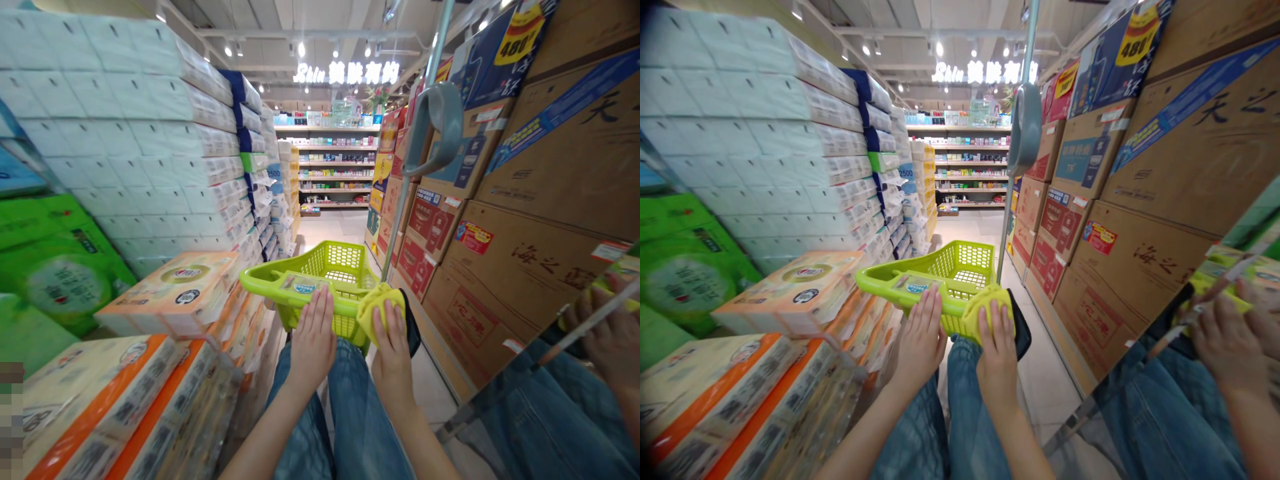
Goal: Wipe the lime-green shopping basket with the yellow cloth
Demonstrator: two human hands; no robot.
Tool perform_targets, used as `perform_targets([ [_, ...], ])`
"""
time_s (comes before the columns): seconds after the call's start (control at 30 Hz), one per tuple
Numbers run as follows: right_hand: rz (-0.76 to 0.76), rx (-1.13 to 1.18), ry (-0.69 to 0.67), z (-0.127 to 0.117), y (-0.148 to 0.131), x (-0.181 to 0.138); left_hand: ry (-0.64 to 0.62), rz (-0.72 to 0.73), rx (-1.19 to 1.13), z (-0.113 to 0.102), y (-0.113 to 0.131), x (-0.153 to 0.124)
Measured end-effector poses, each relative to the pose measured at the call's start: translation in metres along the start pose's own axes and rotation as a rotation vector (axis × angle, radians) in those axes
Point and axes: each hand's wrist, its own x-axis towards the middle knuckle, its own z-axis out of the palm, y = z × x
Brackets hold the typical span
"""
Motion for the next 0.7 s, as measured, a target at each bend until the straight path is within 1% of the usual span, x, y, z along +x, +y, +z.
perform_targets([
  [0.1, 0.131, 0.164, 0.046, -0.006, 0.017, 0.005, 0.006, -0.018, -0.028, 0.001, 0.003, 0.000],
  [0.17, 0.173, 0.208, 0.059, -0.006, 0.017, 0.007, 0.011, -0.028, -0.036, 0.002, 0.005, 0.000],
  [0.2, 0.171, 0.201, 0.062, -0.004, 0.013, 0.007, 0.014, -0.032, -0.039, 0.002, 0.005, 0.000],
  [0.3, 0.087, 0.087, 0.051, 0.006, -0.011, 0.002, 0.025, -0.033, -0.048, 0.002, 0.005, -0.001],
  [0.4, -0.023, -0.057, -0.027, 0.020, -0.044, -0.001, 0.043, -0.026, -0.033, 0.004, 0.003, -0.002],
  [0.5, -0.058, -0.124, -0.095, 0.028, -0.063, 0.000, 0.049, -0.030, 0.011, 0.005, 0.001, -0.003],
  [0.6, -0.058, -0.142, -0.099, 0.026, -0.060, 0.000, 0.038, -0.008, 0.003, 0.002, 0.000, -0.002],
  [0.7, -0.040, -0.127, -0.054, 0.014, -0.036, -0.001, 0.023, 0.003, -0.021, -0.001, 0.001, 0.000],
])
